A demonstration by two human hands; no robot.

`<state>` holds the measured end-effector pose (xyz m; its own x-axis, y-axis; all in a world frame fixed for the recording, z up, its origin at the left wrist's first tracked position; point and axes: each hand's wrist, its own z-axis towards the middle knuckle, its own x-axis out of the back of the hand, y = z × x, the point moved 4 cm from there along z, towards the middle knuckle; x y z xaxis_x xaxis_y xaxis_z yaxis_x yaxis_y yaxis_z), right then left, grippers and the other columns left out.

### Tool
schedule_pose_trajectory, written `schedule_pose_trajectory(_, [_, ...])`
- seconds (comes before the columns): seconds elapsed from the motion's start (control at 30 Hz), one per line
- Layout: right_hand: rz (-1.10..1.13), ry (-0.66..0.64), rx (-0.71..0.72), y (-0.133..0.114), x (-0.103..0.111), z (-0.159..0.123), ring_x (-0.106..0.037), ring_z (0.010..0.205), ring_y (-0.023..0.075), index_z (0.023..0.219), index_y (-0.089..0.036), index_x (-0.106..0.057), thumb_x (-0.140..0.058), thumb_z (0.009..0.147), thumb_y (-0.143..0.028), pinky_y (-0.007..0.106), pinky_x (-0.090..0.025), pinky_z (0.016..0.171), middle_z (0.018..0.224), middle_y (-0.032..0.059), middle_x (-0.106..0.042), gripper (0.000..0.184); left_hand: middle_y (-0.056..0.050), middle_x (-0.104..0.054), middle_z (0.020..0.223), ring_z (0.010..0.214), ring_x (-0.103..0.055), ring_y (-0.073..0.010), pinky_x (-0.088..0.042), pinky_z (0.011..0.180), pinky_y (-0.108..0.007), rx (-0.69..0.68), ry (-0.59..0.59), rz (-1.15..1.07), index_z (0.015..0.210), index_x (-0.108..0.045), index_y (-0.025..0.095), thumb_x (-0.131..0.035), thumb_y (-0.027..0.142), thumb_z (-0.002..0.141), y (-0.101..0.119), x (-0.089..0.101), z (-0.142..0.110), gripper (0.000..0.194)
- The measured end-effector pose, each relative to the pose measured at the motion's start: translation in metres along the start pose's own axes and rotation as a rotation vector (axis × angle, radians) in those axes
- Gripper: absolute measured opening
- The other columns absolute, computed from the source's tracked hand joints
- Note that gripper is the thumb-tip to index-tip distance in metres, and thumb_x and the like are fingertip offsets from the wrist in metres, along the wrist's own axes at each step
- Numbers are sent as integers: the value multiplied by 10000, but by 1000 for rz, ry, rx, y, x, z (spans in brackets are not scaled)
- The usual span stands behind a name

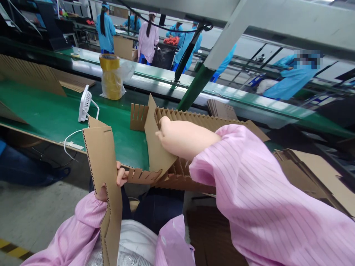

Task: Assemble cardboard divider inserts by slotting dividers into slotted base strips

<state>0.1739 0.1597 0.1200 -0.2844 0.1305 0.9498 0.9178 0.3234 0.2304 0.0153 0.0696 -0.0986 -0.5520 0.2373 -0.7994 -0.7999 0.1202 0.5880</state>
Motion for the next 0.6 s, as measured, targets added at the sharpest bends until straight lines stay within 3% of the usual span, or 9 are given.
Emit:
schedule_pose_trajectory(0.1, [13, -77, 7, -2, 10, 3, -618, 701, 181, 1068, -193, -649, -332, 926, -371, 292, -427, 638, 867, 61, -693, 390, 37, -499, 589, 1021, -639, -344, -450, 834, -420, 16, -12, 4, 941, -471, 239, -814, 491, 598, -3, 3, -1, 547])
schedule_pose_trajectory(0.2, [-56, -52, 19, -9, 12, 3, -618, 744, 195, 900, -187, -692, -368, 904, -297, 297, -427, 657, 861, 73, -692, 343, 29, -506, 603, 1032, -639, -339, -467, 843, -419, 20, -57, -13, 954, -475, 234, -806, 471, 631, -7, 5, -1, 520])
schedule_pose_trajectory(0.37, [-67, 63, -23, -13, 4, -2, -626, 775, 207, 918, -163, -704, -347, 906, -266, 302, -438, 671, 876, 108, -693, 372, 39, -495, 606, 947, -659, -296, -462, 890, -471, 15, -50, -41, 968, -480, 239, -779, 456, 676, -14, 5, -1, 471])
schedule_pose_trajectory(0.6, [-45, 67, 30, -4, 15, 5, -595, 681, 159, 844, -165, -726, -410, 870, -236, 261, -400, 600, 820, 72, -696, 324, 55, -453, 579, 663, -634, -213, -464, 740, -375, 24, 13, 25, 964, -487, 228, -775, 482, 657, -20, 2, 0, 492])
